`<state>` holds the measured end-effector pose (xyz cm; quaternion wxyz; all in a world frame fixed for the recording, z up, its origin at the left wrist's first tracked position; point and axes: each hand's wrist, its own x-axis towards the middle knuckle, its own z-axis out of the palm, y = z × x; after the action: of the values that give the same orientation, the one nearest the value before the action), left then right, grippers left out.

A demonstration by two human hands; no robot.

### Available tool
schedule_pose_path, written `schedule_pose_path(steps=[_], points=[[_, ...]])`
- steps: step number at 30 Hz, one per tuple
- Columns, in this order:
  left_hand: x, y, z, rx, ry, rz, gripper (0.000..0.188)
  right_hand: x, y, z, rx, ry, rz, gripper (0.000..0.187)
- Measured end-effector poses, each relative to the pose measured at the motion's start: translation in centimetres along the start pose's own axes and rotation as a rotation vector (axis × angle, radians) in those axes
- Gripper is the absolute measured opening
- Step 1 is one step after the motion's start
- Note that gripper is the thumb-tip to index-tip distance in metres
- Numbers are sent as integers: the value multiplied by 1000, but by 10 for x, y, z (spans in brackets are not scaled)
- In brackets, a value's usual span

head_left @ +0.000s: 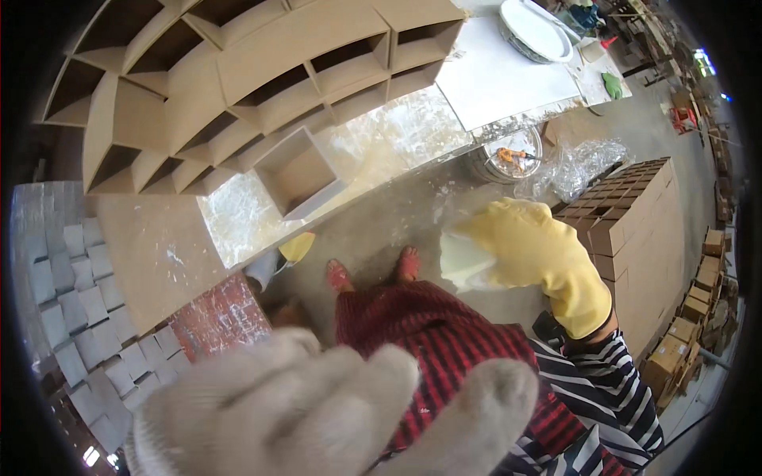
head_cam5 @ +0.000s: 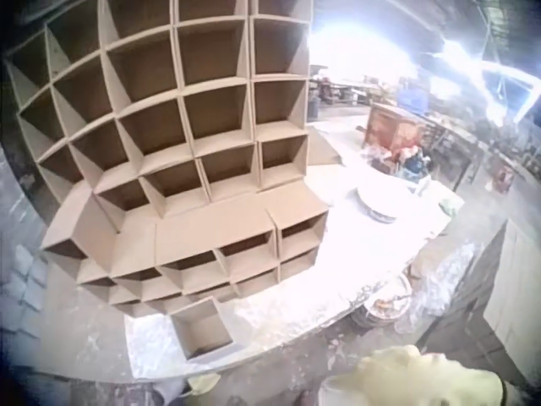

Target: The person wipes the sides of a small box with a sponge, places it onto a stack of boxes, and then dips the sponge into a bowl of liquid to repeat the process.

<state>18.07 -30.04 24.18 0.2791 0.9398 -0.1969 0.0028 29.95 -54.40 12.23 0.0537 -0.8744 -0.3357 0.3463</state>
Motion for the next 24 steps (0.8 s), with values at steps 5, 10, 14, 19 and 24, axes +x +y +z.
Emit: schedule_pose_path(steps=[5, 10, 14, 19, 24], points=[[-21, 4, -30, 210, 196, 145, 44, 4, -13, -11, -10, 23, 15, 60], [-16, 18, -42, 280, 303, 304, 44, -1, -1, -12, 8, 130, -80, 51], [-19, 25, -47, 376, 360, 403, 43, 2, -6, -14, 19, 147, -95, 49], [-17, 35, -54, 490, 447, 571, 43, -16, -2, -25, 57, 90, 48, 67], [-8, 45, -67, 687, 539, 803, 43, -34, 5, -21, 1, 198, 38, 54]])
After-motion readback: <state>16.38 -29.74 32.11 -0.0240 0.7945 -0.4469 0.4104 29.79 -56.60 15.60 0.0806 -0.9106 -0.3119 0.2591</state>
